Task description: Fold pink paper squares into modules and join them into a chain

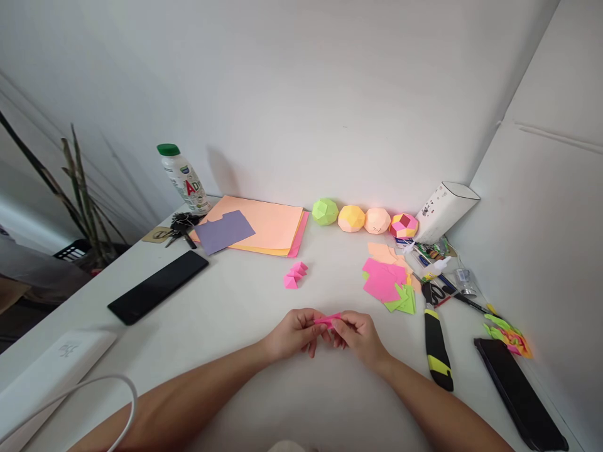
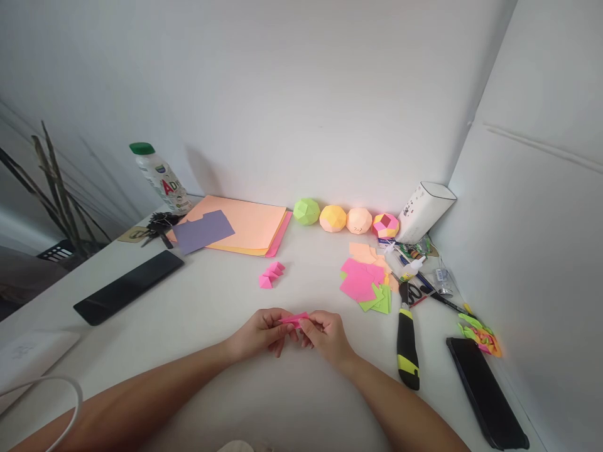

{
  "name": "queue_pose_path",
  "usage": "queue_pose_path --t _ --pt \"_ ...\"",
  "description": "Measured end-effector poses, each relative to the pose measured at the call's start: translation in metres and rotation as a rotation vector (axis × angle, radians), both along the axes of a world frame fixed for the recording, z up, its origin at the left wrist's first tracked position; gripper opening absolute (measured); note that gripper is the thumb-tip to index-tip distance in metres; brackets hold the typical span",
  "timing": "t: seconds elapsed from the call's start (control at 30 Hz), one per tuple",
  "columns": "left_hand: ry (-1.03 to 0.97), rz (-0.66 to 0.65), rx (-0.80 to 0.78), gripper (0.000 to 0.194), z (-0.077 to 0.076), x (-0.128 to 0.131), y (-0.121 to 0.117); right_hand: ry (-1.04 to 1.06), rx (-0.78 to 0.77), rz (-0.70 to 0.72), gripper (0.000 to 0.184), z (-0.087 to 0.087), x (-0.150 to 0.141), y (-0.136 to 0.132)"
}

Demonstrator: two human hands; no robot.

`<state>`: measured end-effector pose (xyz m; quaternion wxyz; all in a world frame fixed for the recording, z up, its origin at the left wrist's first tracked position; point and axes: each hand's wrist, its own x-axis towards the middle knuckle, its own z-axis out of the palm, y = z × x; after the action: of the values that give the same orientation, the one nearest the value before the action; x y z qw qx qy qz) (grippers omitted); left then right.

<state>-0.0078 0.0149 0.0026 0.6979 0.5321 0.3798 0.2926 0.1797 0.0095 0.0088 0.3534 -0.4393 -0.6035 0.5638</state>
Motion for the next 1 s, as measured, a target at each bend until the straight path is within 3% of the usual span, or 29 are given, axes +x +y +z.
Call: queue_pose_path --t 0.47,0.63,0.8,1.0 --pt "0.156 -0.061 0.032 0.027 0.0061 -0.0015 -0.0020 -0.031 0.037 0.005 0.033 0.0008 0.0004 -0.0004" --pt "0.129 -0.108 0.071 0.023 0.0088 -0.0023 -0.0026 -0.035 0.021 0.026 0.034 0.0038 0.0004 -0.0001" --pt "0.148 -0.087 0.028 0.018 0.0073 -0.0023 -0.0015 -0.045 0.028 0.092 0.019 0.0056 -0.0001 0.0008" --pt "0.183 -0.096 0.039 0.009 0.0070 -0.0001 -0.0019 -0.118 0.064 0.054 0.010 0.0028 -0.0030 -0.0006"
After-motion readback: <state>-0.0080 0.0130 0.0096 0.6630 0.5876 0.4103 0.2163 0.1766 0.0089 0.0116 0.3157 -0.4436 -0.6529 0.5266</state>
